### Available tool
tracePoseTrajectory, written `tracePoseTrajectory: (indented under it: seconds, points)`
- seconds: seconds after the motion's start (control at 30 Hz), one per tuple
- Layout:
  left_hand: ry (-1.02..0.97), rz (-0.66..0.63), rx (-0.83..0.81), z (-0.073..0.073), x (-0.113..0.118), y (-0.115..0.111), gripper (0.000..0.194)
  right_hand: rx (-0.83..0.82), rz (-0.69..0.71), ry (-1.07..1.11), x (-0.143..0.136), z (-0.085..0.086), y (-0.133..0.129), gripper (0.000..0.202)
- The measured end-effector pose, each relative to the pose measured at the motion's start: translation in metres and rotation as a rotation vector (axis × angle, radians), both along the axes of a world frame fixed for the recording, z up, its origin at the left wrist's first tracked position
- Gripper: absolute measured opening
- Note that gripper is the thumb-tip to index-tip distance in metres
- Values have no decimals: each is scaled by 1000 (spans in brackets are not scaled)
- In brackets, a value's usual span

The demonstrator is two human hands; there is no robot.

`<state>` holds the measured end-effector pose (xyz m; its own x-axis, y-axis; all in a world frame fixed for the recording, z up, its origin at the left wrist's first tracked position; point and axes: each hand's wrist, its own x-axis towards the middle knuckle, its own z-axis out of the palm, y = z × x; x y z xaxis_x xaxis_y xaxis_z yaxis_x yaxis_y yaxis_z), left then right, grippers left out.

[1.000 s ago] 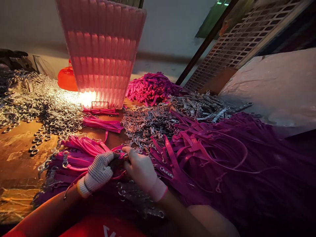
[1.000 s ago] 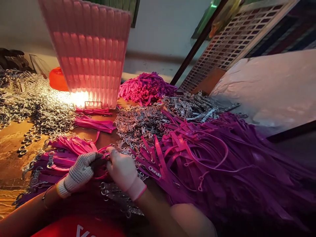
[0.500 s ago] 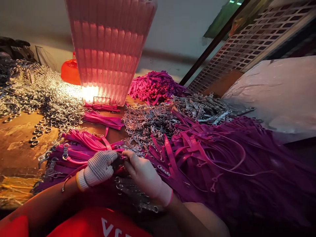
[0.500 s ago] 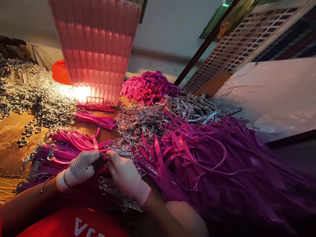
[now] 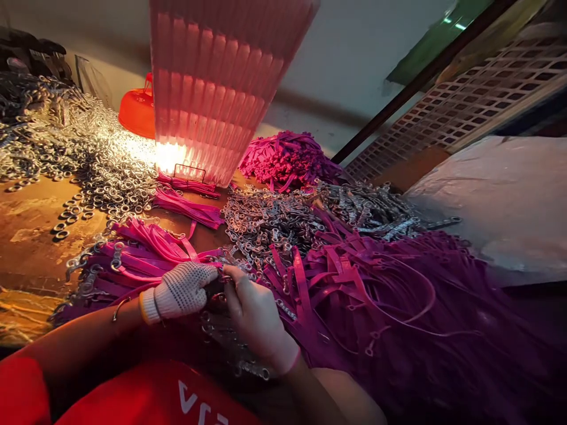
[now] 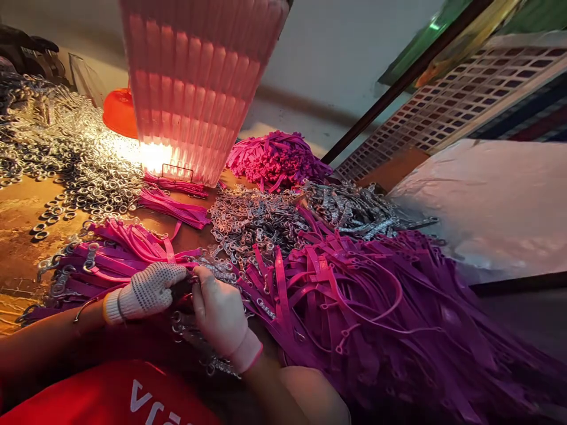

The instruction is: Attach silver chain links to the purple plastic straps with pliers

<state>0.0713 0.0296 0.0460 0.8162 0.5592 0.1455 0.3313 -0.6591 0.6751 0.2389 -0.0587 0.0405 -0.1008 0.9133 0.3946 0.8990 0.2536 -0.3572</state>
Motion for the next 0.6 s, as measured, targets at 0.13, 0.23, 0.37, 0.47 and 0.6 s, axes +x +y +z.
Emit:
tracePoseTrajectory:
  seconds: [0.13,0.23,0.37,0.47,0.6]
  points:
    - [-235,-17,-252,-9,2,-2,16,-158,5,-36,8,14,-2,42]
    - [-218,16,-224,-12,2,-7,14,-132,-61,-166,10,10,1,37]
    - [-97,89,-113,-12,1,-15,13,-43,-88,-342,6,-4,4,26]
    - [-35,121,-95,-12,-1,-19,13,15,-44,-415,3,-10,2,18]
    - [-37,47,-106,-13,-1,-15,14,26,25,-491,5,-4,-3,14]
